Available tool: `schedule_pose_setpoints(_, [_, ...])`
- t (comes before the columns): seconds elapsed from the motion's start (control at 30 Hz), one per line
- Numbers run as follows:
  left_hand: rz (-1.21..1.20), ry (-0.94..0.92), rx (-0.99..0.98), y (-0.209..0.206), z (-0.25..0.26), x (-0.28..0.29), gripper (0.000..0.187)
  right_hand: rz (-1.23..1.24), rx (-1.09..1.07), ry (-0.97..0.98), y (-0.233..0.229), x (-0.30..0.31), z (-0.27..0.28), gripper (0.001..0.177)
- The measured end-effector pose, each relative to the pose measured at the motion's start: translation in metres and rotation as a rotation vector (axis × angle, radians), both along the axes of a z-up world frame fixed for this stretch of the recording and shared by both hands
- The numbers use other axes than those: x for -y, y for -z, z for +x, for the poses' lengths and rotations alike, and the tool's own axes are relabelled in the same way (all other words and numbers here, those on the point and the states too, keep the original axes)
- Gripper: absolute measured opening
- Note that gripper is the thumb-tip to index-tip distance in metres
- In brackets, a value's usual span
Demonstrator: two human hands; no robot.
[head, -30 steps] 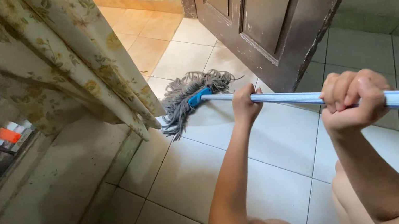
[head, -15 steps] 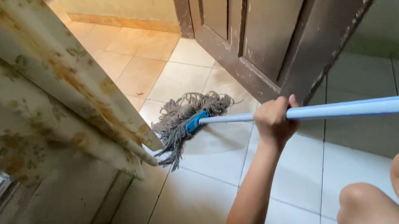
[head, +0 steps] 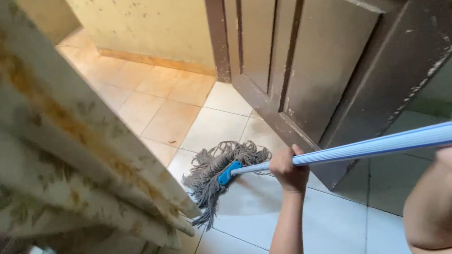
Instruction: Mop the tiled floor using a mop and a bucket of water.
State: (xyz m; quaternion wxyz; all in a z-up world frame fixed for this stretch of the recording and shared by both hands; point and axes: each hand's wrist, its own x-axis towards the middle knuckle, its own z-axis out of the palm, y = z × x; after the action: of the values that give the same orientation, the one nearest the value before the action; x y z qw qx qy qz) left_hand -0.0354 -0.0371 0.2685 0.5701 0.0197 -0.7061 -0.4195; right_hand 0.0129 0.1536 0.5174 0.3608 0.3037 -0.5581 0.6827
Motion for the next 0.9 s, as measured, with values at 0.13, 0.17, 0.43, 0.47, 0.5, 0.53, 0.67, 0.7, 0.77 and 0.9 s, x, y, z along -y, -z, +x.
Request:
schedule_pose_setpoints(0.13, [0.039,0.027,0.039,-0.018,0.002,-0.002,0.027,0.012,0.043,0.050,-0.008,0.023,0.010,0.053])
schedule_pose_setpoints(0.17, [0.043,0.027,0.045,-0.017,-0.001,-0.002,0.027,0.016,0.049,0.049,-0.010,0.025,0.009,0.053])
schedule_pose_setpoints(0.43, [0.196,0.035,0.330,-0.015,0.005,-0.005,0.029,-0.111,0.017,-0.151,-0.007,0.027,-0.006,0.051])
schedule_pose_setpoints(0.47, [0.196,0.033,0.343,-0.026,0.017,-0.009,0.029,-0.112,0.030,-0.152,-0.024,0.041,0.008,0.051])
schedule_pose_setpoints(0.5, [0.301,0.068,0.424,-0.041,0.025,-0.010,0.029,-0.004,0.007,-0.002,-0.044,0.057,0.020,0.048])
schedule_pose_setpoints(0.53, [0.407,0.103,0.504,-0.059,0.034,-0.012,0.032,0.096,-0.019,0.140,-0.066,0.072,0.033,0.047])
schedule_pose_setpoints(0.67, [0.365,0.163,0.391,-0.171,0.095,-0.039,0.039,0.088,0.005,-0.193,-0.063,0.054,0.050,0.046])
schedule_pose_setpoints(0.7, [0.340,0.171,0.375,-0.202,0.109,-0.046,0.039,0.212,0.025,-0.314,-0.069,0.045,0.056,0.042])
schedule_pose_setpoints(0.77, [0.307,0.181,0.364,-0.243,0.125,-0.054,0.038,0.329,0.047,-0.433,-0.093,0.030,0.073,0.039])
schedule_pose_setpoints(0.9, [0.298,0.197,0.508,-0.268,0.144,-0.060,0.022,0.547,0.340,-0.447,-0.192,0.006,0.126,0.028])
